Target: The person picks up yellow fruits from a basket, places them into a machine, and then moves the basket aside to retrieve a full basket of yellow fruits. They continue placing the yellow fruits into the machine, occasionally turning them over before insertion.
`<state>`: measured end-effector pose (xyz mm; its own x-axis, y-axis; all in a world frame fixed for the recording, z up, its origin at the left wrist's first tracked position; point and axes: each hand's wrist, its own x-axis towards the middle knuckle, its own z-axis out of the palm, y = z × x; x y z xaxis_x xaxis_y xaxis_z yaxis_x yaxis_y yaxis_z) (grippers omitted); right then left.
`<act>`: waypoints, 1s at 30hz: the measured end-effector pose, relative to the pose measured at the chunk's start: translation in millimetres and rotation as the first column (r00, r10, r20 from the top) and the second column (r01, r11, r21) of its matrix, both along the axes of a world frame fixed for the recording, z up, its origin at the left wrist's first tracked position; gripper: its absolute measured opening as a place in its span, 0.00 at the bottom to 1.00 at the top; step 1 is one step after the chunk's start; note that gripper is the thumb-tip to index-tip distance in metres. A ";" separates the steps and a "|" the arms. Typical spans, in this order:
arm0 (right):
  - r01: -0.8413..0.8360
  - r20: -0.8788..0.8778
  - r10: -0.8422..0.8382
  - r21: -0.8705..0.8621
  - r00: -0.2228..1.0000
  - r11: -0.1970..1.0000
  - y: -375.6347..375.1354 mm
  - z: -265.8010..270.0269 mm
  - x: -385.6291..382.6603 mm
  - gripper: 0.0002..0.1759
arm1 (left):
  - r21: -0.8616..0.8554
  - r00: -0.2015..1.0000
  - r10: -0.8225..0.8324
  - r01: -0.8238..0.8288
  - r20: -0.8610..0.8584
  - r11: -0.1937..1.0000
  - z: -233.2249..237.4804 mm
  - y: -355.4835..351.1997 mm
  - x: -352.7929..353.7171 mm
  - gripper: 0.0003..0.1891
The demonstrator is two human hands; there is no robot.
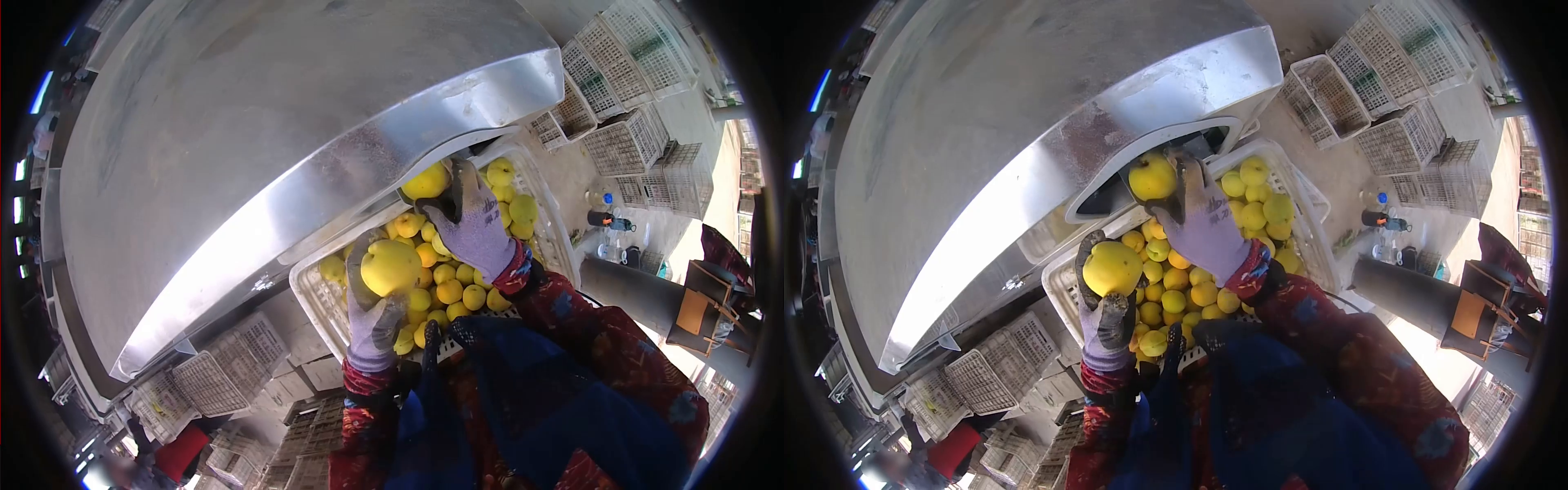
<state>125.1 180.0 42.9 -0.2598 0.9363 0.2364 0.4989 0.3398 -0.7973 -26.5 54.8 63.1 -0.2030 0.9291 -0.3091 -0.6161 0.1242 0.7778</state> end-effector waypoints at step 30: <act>0.022 -0.348 -0.067 -0.130 0.935 0.991 27.9 6.7 8.8 0.26 | -0.734 -0.078 -0.789 0.432 -0.610 0.524 -151.7 -63.0 8.3 0.38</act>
<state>133.9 207.9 49.7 -0.1386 0.9723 0.1882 0.1916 0.2128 -0.9581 -18.2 -8.2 -88.6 0.1394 0.7465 -0.6507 0.8006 0.3018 0.5177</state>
